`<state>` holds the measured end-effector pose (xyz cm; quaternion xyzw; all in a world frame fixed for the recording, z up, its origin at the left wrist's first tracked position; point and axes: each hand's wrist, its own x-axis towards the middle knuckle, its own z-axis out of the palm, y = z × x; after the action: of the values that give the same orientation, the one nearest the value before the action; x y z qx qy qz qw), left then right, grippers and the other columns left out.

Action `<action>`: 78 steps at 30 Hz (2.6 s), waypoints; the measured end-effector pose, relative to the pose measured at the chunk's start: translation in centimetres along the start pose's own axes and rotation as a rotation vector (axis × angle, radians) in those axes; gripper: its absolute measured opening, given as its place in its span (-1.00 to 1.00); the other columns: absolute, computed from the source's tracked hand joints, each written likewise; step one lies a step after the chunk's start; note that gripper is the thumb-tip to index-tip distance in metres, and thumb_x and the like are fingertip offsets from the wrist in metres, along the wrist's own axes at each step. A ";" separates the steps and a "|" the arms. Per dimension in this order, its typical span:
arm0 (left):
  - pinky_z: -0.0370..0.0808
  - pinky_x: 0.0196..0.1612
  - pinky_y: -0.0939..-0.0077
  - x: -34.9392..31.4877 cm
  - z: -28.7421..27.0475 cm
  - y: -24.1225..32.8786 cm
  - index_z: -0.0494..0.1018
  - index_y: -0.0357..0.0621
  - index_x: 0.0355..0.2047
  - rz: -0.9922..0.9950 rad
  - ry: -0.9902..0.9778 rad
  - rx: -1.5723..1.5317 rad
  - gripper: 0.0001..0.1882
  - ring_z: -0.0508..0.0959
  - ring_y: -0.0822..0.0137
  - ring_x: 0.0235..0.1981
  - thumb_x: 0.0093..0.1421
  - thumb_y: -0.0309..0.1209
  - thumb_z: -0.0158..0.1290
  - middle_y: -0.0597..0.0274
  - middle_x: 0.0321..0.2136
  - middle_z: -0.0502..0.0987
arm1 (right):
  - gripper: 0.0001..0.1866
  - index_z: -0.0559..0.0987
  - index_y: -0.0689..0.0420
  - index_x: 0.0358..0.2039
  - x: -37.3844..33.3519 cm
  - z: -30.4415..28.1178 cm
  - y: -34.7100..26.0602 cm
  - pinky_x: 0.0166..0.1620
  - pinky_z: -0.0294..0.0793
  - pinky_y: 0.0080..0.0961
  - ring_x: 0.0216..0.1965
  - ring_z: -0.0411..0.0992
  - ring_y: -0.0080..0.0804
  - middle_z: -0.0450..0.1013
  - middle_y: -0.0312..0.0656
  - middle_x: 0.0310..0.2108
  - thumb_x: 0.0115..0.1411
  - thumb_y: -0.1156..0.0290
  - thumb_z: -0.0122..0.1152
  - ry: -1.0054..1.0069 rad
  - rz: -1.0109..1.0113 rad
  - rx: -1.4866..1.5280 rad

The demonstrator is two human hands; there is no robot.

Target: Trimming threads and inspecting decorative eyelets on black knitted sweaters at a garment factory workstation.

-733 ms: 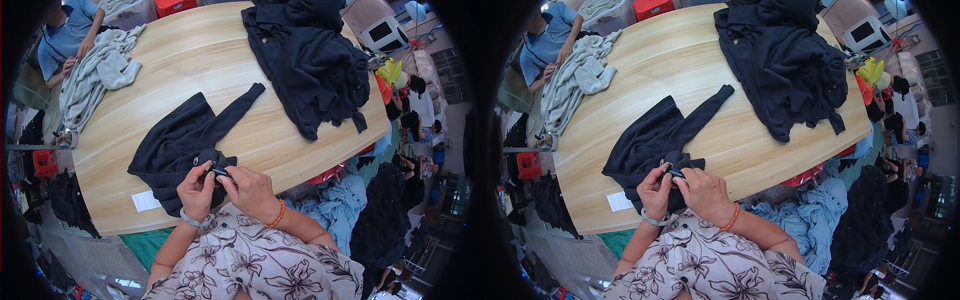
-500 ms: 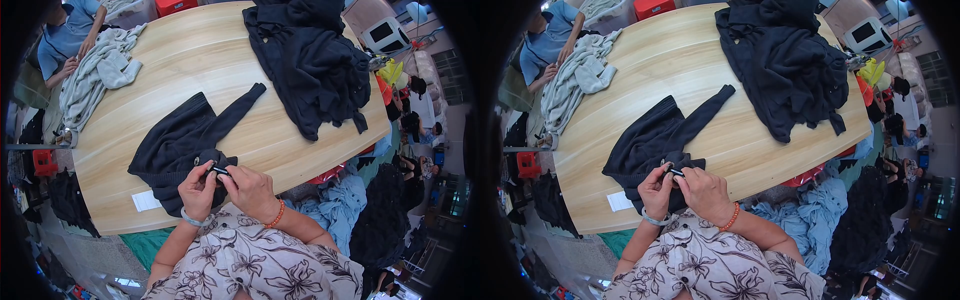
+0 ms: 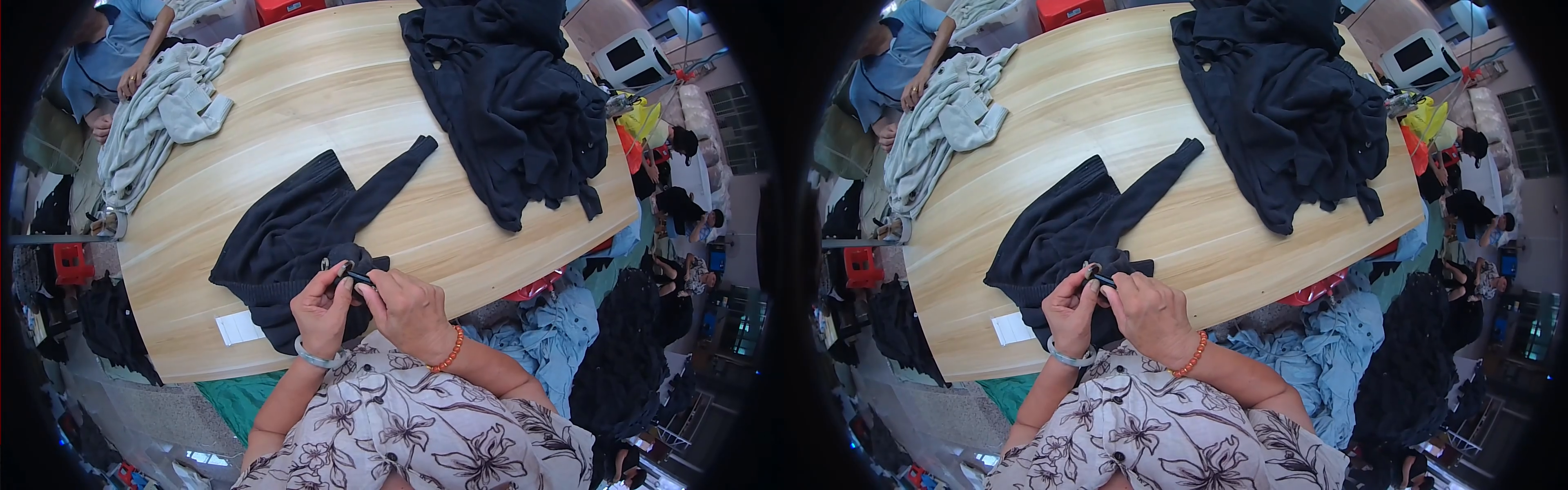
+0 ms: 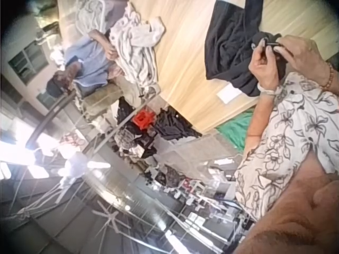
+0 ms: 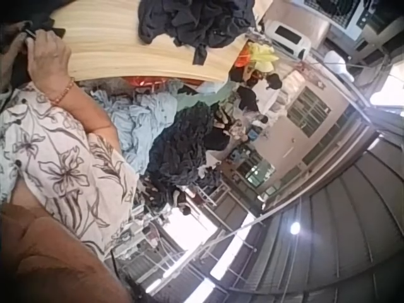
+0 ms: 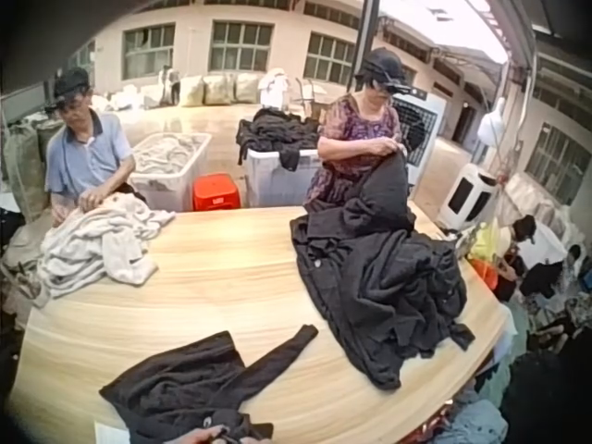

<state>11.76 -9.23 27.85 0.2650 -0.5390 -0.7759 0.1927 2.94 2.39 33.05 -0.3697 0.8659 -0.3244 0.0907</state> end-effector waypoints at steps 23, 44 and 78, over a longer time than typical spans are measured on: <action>0.55 -0.39 0.67 0.3 -0.8 -0.4 0.49 -0.41 -0.07 -0.138 0.064 -0.143 -0.74 0.55 0.50 -0.44 0.21 -0.63 0.06 0.15 -0.27 0.58 | -0.70 0.52 0.20 -0.24 1.6 -0.7 0.9 -0.55 0.34 -0.49 -0.66 0.38 -0.42 0.38 -0.24 -0.65 0.09 0.32 0.34 -0.026 0.144 0.307; 0.36 -0.31 0.40 -1.7 -1.0 -0.4 0.55 -0.17 -0.20 0.712 -0.542 0.730 -0.53 0.44 0.19 -0.39 -0.22 -0.72 0.09 0.18 -0.20 0.55 | -0.64 0.53 0.33 -0.03 3.0 2.7 6.1 -0.15 0.47 -0.69 -0.24 0.43 -0.68 0.52 -0.27 -0.23 0.21 0.41 0.26 -0.624 0.589 1.219; 0.45 -0.16 0.51 -1.4 -2.6 -1.0 0.42 -0.17 -0.47 -0.377 -0.115 -0.514 -0.87 0.52 0.47 -0.34 0.22 -0.55 0.11 0.21 -0.39 0.58 | -0.55 0.65 0.14 -0.21 -0.1 0.2 2.4 -0.46 0.39 -0.65 -0.46 0.42 -0.53 0.37 -0.25 -0.38 -0.18 0.76 0.19 -0.035 -0.157 0.491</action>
<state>14.43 -10.01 26.49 0.2585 -0.2768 -0.9224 0.0753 1.70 3.60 31.42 -0.4082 0.7281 -0.5246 0.1672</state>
